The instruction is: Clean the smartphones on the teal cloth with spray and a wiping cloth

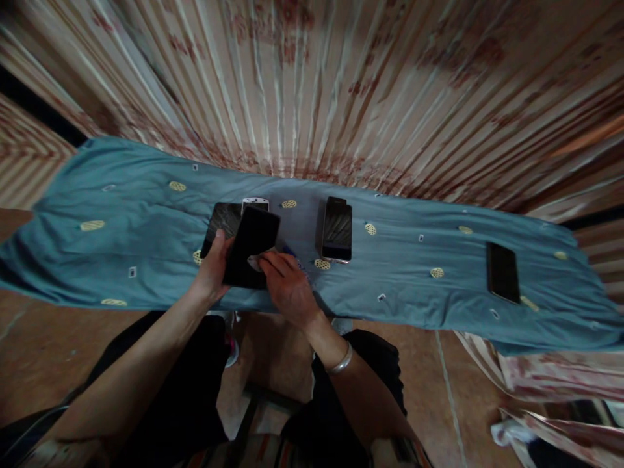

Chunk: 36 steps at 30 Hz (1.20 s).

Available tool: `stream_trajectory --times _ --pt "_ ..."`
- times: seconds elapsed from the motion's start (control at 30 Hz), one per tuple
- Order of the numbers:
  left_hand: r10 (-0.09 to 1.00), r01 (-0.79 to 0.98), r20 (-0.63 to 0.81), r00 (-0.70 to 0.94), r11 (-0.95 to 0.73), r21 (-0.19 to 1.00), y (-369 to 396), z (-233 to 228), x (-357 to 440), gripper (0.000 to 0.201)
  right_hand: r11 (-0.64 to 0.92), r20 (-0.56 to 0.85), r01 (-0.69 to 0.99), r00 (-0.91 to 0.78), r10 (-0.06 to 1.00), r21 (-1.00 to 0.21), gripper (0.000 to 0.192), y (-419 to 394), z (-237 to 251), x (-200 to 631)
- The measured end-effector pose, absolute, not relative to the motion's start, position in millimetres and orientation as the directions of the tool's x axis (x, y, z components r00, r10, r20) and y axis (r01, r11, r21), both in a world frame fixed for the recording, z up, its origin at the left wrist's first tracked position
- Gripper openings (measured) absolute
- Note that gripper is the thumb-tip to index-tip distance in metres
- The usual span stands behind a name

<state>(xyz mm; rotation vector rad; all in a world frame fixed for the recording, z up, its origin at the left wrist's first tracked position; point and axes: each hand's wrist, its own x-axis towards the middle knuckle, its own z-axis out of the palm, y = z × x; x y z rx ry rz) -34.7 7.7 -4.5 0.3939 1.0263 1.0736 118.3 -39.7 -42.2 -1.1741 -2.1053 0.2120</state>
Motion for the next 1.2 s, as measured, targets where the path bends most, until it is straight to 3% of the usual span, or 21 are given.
stream_trajectory --times 0.17,0.37,0.67,0.9,1.03,1.2 --pt "0.858 -0.511 -0.497 0.133 0.489 0.707 4.3 -5.0 -32.7 0.055 0.542 0.534 0.717 -0.278 0.799 -0.438 0.034 -35.3 -42.4 123.0" --pt "0.857 -0.524 -0.504 0.111 0.481 0.703 6.3 -5.1 -35.9 0.055 0.585 0.535 0.701 -0.336 0.775 -0.407 0.035 -41.4 -41.2 117.0" --pt "0.855 -0.493 -0.510 0.098 0.487 0.721 2.9 -4.9 -30.6 0.050 0.529 0.541 0.704 -0.242 0.806 -0.473 0.038 -30.2 -45.4 126.2" --pt "0.866 -0.514 -0.496 0.067 0.456 0.726 6.1 -10.5 -33.9 0.044 0.534 0.492 0.709 -0.296 0.819 -0.461 0.039 -35.7 -44.7 119.4" --pt "0.872 -0.488 -0.488 0.033 0.440 0.753 3.4 -12.8 -32.7 0.042 0.523 0.519 0.717 -0.261 0.814 -0.461 0.037 -30.3 -46.4 123.7" --pt "0.875 -0.468 -0.474 0.103 0.463 0.753 -2.3 -17.2 -33.9 0.037 0.475 0.541 0.746 -0.184 0.821 -0.467 0.038 -21.3 -49.7 131.5"
